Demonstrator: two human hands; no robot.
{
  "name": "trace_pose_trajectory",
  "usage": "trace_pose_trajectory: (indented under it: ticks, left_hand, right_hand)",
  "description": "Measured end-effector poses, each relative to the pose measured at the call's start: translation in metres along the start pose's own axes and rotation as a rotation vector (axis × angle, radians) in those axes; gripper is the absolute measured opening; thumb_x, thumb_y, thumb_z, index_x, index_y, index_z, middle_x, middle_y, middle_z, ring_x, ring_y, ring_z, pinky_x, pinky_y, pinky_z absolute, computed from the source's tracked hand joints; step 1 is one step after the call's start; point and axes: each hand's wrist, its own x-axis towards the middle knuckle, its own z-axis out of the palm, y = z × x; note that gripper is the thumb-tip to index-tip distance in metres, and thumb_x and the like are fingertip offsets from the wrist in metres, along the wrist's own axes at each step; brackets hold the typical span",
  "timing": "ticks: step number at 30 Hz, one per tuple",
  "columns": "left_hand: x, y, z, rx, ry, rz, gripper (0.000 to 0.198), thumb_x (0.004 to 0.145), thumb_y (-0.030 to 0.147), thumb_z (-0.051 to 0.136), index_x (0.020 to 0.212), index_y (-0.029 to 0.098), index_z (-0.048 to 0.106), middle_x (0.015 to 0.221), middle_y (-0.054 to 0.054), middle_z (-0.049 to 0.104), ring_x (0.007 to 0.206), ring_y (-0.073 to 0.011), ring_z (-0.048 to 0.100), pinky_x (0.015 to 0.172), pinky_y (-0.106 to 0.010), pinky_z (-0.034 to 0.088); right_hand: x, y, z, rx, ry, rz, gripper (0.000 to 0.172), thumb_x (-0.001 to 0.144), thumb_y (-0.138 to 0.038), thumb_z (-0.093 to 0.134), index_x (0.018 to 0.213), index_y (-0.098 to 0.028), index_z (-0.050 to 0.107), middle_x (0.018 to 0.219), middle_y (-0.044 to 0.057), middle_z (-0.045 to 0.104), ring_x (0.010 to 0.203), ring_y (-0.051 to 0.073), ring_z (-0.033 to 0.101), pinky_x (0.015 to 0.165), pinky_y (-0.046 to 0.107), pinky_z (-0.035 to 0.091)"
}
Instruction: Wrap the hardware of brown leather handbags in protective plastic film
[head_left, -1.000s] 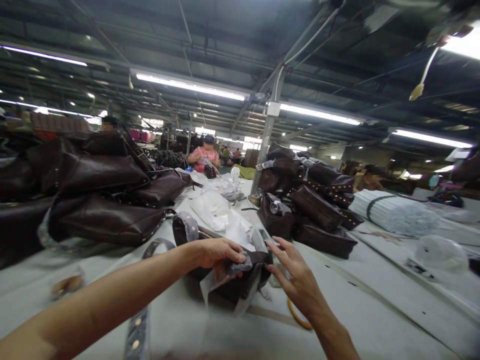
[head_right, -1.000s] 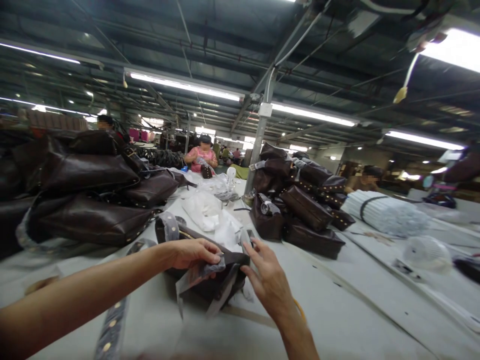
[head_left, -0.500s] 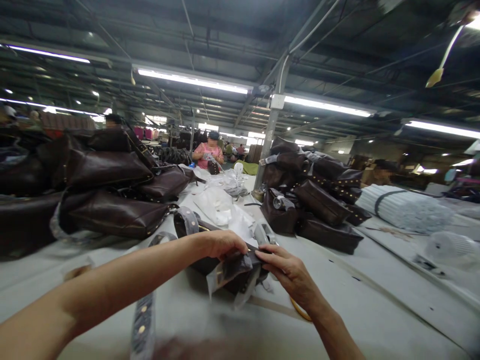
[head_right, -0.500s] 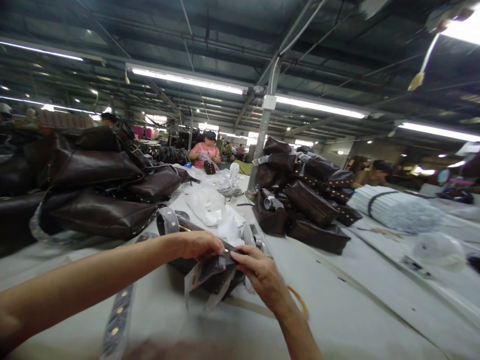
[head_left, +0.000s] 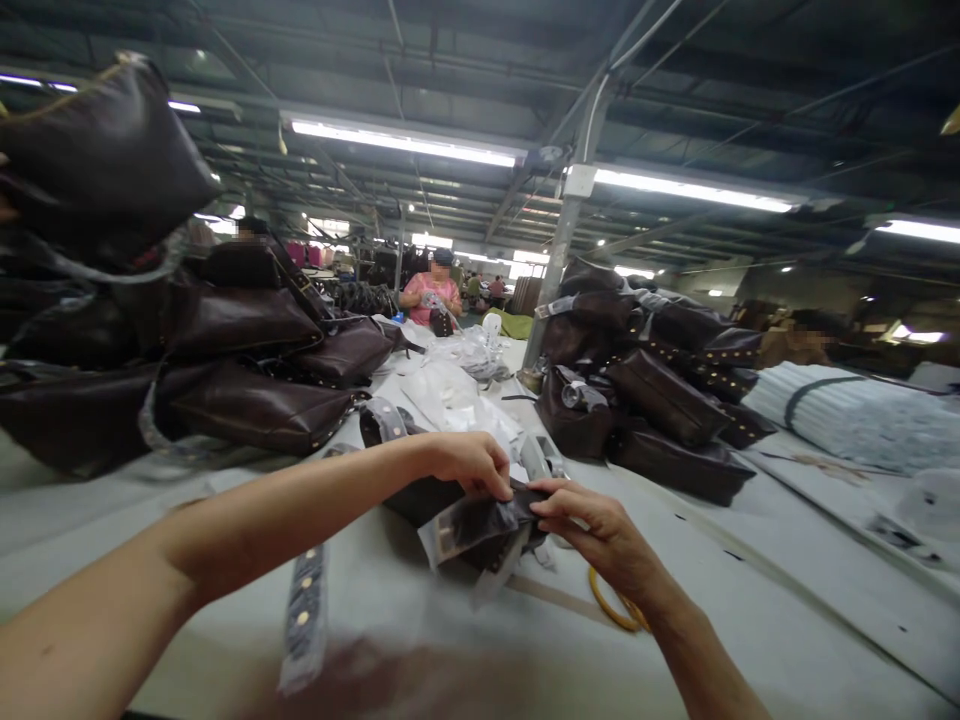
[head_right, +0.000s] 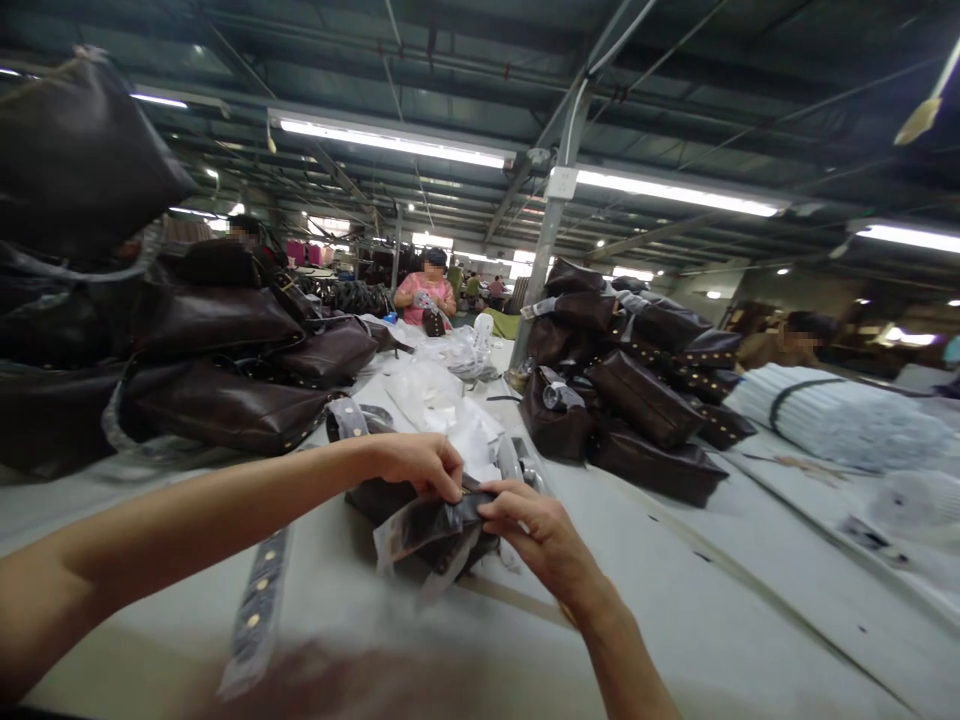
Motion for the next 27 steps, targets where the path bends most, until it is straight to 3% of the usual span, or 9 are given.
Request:
trace_pose_trajectory:
  ticks: [3, 8, 15, 17, 21, 25, 27]
  left_hand:
    - [0.007, -0.002, -0.002, -0.1, -0.012, -0.052, 0.04, 0.039, 0.029, 0.087, 0.055, 0.015, 0.052, 0.05, 0.004, 0.056, 0.05, -0.0109, 0.053, 0.053, -0.024, 0.042]
    - [0.015, -0.003, 0.003, -0.101, 0.009, -0.009, 0.037, 0.041, 0.024, 0.085, 0.056, 0.015, 0.052, 0.053, 0.003, 0.059, 0.053, -0.0107, 0.055, 0.055, -0.024, 0.044]
    - [0.022, 0.004, 0.018, -0.084, 0.139, -0.003, 0.032, 0.05, 0.02, 0.08, 0.058, 0.016, 0.049, 0.046, 0.008, 0.049, 0.046, -0.0085, 0.047, 0.048, -0.02, 0.037]
    - [0.022, 0.007, 0.02, -0.062, 0.16, 0.006, 0.029, 0.055, 0.017, 0.077, 0.058, 0.016, 0.049, 0.045, 0.008, 0.047, 0.044, -0.0075, 0.044, 0.047, -0.02, 0.036]
    - [0.018, 0.011, 0.018, -0.024, 0.168, -0.044, 0.024, 0.06, 0.013, 0.07, 0.056, 0.017, 0.046, 0.045, 0.006, 0.047, 0.044, -0.009, 0.045, 0.047, -0.021, 0.038]
    - [0.016, 0.02, 0.017, 0.104, 0.145, -0.097, 0.02, 0.062, 0.012, 0.066, 0.057, 0.016, 0.048, 0.048, 0.004, 0.052, 0.049, -0.0118, 0.052, 0.052, -0.025, 0.045]
    - [0.02, 0.027, 0.017, 0.166, 0.142, -0.094, 0.017, 0.061, 0.01, 0.065, 0.056, 0.016, 0.05, 0.048, 0.004, 0.052, 0.049, -0.0121, 0.052, 0.052, -0.025, 0.046]
  right_hand:
    - [-0.001, -0.003, -0.003, 0.041, -0.021, 0.044, 0.016, 0.087, -0.03, 0.057, 0.082, -0.021, 0.069, 0.109, 0.009, 0.069, 0.085, 0.017, 0.067, 0.076, 0.026, 0.053]
    - [0.0, -0.002, -0.006, 0.043, -0.045, 0.07, 0.015, 0.085, -0.031, 0.058, 0.079, -0.021, 0.067, 0.109, 0.009, 0.07, 0.086, 0.019, 0.067, 0.078, 0.029, 0.052]
    - [0.006, -0.004, -0.001, 0.019, -0.074, 0.019, 0.013, 0.083, -0.03, 0.062, 0.074, -0.021, 0.063, 0.107, 0.006, 0.071, 0.082, 0.018, 0.066, 0.074, 0.027, 0.052]
    - [0.001, 0.001, 0.001, 0.0, -0.002, 0.039, 0.01, 0.082, -0.032, 0.064, 0.082, -0.021, 0.066, 0.112, 0.007, 0.068, 0.082, 0.018, 0.066, 0.075, 0.028, 0.053]
    - [-0.019, 0.015, 0.012, -0.054, 0.223, 0.175, 0.035, 0.079, -0.039, 0.068, 0.108, -0.021, 0.066, 0.124, 0.012, 0.062, 0.079, 0.019, 0.066, 0.064, 0.028, 0.055]
    - [-0.032, 0.02, 0.029, -0.1, 0.279, 0.157, 0.036, 0.088, -0.036, 0.055, 0.121, -0.024, 0.063, 0.118, 0.009, 0.065, 0.103, 0.023, 0.064, 0.085, 0.034, 0.054]
    - [-0.032, 0.019, 0.034, -0.108, 0.323, 0.144, 0.036, 0.088, -0.036, 0.055, 0.122, -0.023, 0.063, 0.117, 0.009, 0.066, 0.106, 0.023, 0.063, 0.092, 0.037, 0.051]
